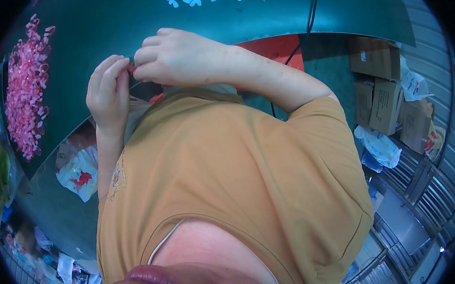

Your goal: The person assembles items by taking white plastic pieces and pink rubber loops from the table and attaching them together by hand.

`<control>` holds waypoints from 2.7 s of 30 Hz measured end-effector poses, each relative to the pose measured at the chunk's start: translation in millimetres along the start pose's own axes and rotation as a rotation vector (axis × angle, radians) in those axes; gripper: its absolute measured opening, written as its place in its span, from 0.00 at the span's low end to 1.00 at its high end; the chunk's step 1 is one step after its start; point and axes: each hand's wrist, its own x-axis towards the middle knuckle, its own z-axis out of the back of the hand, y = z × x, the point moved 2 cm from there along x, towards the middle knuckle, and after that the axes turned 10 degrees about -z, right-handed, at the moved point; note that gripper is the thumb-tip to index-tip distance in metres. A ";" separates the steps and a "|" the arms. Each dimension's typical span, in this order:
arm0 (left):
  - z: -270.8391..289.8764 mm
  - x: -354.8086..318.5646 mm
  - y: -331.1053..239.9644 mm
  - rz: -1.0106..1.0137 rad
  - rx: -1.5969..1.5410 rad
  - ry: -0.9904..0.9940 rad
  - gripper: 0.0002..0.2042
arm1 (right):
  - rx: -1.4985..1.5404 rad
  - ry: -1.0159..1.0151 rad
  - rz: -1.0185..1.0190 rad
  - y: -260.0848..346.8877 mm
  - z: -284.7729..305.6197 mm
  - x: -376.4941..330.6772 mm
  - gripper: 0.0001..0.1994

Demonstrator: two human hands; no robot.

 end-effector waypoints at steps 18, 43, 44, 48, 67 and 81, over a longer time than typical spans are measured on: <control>3.2 -13.7 -4.8 -0.014 -0.071 -0.038 0.11 | -0.051 -0.237 -0.177 -29.2 -14.0 14.3 0.06; 4.4 -19.1 -2.1 0.058 -0.109 -0.088 0.10 | -0.124 -0.243 -0.132 -4.3 -20.5 25.9 0.04; 4.5 -19.3 -1.9 0.061 -0.117 -0.085 0.10 | -0.124 -0.242 -0.130 -3.9 -19.8 26.6 0.04; 4.9 -18.2 -2.2 0.064 -0.125 -0.088 0.10 | -0.096 -0.175 -0.125 -3.7 -19.4 25.1 0.04; 2.9 -18.4 -2.2 0.056 -0.101 -0.104 0.11 | 0.227 0.025 -0.234 -24.1 3.0 35.7 0.10; 3.4 -21.4 -2.5 0.107 -0.134 -0.061 0.10 | -0.129 0.131 -0.155 -3.5 -2.9 45.7 0.07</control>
